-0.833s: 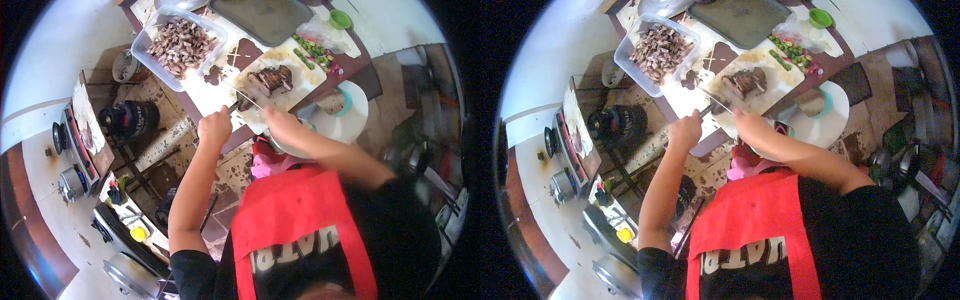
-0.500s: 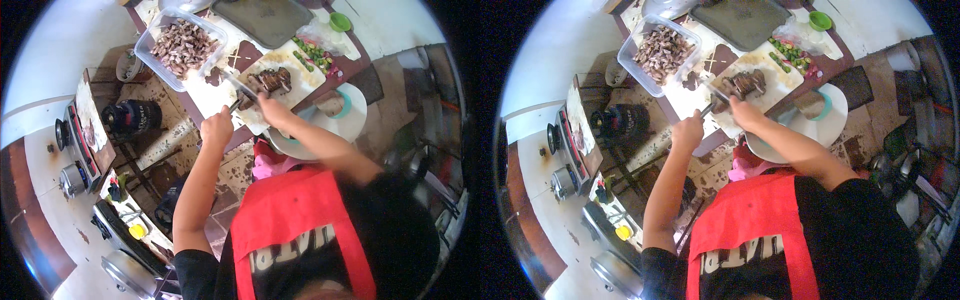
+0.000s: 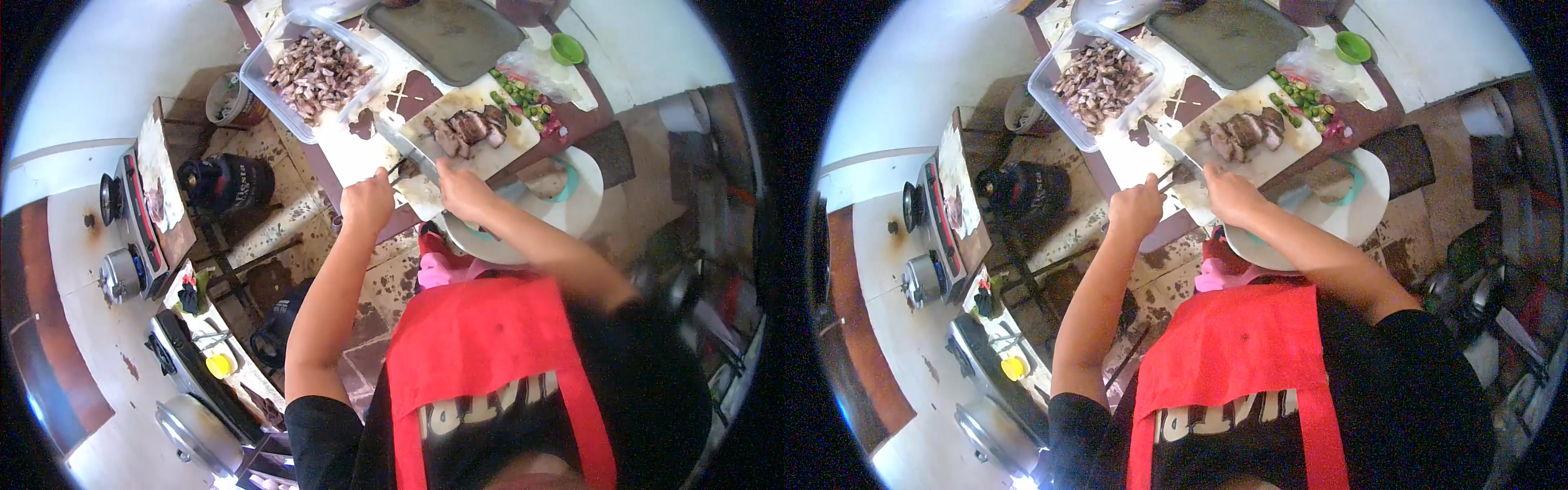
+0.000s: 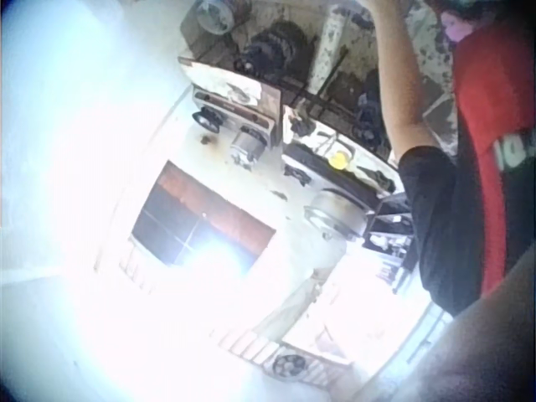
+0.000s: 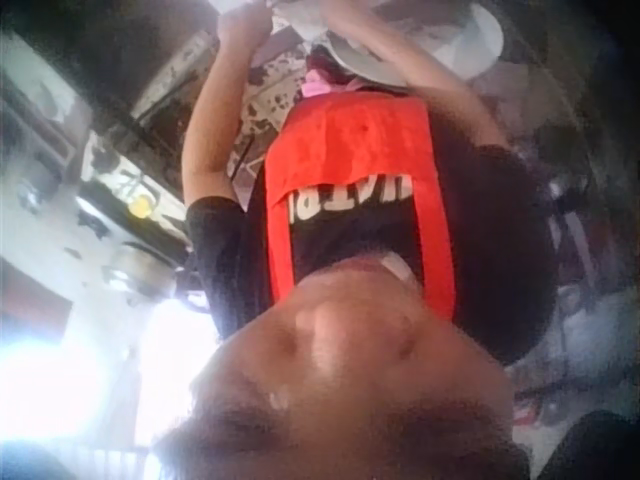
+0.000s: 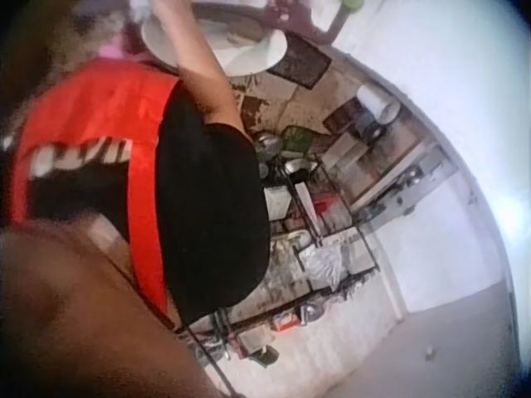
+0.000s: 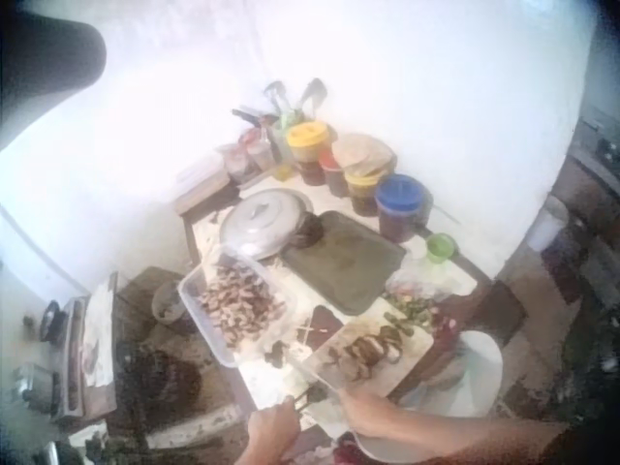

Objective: The person slices pieces of cooked meat into smaller bits on a cutting board using a large knife and places the sliced meat into a plastic container.

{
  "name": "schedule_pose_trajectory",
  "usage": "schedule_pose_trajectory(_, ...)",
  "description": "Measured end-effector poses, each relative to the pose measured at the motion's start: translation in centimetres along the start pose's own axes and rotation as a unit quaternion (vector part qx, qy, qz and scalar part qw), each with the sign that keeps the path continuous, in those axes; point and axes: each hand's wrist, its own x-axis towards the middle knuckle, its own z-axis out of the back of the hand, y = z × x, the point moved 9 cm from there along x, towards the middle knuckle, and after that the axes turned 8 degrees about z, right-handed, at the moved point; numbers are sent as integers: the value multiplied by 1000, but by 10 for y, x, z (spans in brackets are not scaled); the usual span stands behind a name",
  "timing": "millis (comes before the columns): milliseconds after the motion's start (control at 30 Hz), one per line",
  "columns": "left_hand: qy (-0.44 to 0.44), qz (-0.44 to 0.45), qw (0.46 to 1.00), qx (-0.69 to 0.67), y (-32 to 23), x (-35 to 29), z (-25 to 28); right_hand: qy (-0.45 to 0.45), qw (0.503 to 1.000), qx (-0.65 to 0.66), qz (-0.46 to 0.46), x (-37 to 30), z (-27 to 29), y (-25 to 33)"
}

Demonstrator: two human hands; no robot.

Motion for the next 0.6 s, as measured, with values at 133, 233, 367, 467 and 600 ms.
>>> schedule_pose_trajectory(133, 34, 35, 999, -5, 13, -21, 13, -40, 997, -14, 63, -3, 2, 6)
schedule_pose_trajectory(233, 43, 57, 997, -15, 27, -28, 10, 9, 1000, -4, -5, -3, 4, -12)
schedule_pose_trajectory(367, 32, 50, 998, -36, 19, -17, -5, 0, 999, -21, -49, -5, 14, -41)
schedule_pose_trajectory(467, -20, 11, 999, -50, -3, -5, -6, 18, 998, -30, -58, -10, 12, -53)
schedule_pose_trajectory(600, -14, -15, 1000, -18, -18, 8, -11, -15, 997, 3, -72, -20, 24, -29)
